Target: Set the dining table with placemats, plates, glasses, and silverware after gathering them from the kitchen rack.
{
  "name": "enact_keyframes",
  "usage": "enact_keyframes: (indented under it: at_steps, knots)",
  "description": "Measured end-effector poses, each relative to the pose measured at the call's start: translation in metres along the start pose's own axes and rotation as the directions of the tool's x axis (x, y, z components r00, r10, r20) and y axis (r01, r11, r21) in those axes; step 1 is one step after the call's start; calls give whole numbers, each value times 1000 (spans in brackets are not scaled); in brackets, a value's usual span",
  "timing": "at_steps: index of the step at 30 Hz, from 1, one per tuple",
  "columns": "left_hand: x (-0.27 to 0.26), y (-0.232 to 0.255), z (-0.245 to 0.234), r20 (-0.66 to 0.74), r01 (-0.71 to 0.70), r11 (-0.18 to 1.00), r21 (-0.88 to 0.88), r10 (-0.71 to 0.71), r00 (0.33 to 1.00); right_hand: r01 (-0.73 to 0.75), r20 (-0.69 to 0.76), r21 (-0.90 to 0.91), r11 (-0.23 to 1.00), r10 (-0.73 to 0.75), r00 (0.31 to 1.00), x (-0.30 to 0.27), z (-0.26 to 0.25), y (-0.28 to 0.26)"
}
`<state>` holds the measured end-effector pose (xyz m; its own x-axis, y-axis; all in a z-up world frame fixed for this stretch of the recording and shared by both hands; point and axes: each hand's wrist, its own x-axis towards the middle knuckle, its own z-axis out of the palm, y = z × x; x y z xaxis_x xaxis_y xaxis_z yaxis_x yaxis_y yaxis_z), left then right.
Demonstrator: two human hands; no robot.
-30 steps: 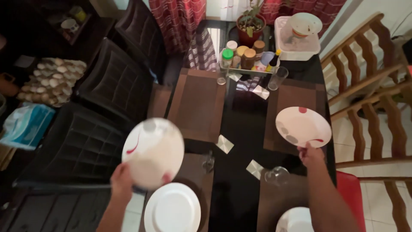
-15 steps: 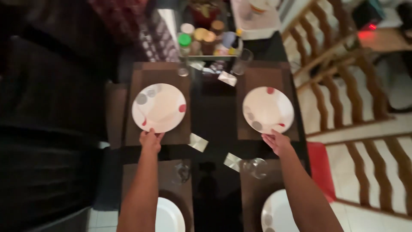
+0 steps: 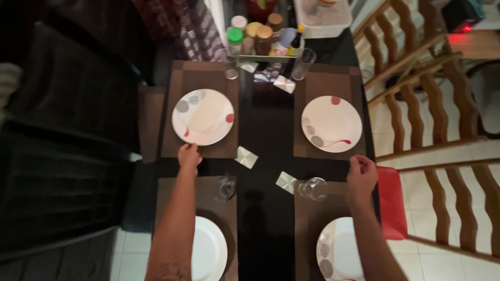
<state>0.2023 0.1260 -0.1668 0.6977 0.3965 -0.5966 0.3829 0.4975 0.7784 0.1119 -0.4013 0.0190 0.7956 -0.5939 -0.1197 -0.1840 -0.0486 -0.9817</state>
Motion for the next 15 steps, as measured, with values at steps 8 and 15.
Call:
enact_keyframes:
  at_steps: [8,15]
  knots:
    - [-183,37,-25,428,-271,936,225,154,890,195,485,-243,950,-55,873,-150,94,-47]
    - [-246,41,4,530,-695,503,513,451,718,397,842,-297,869,42,538,-211,154,-29]
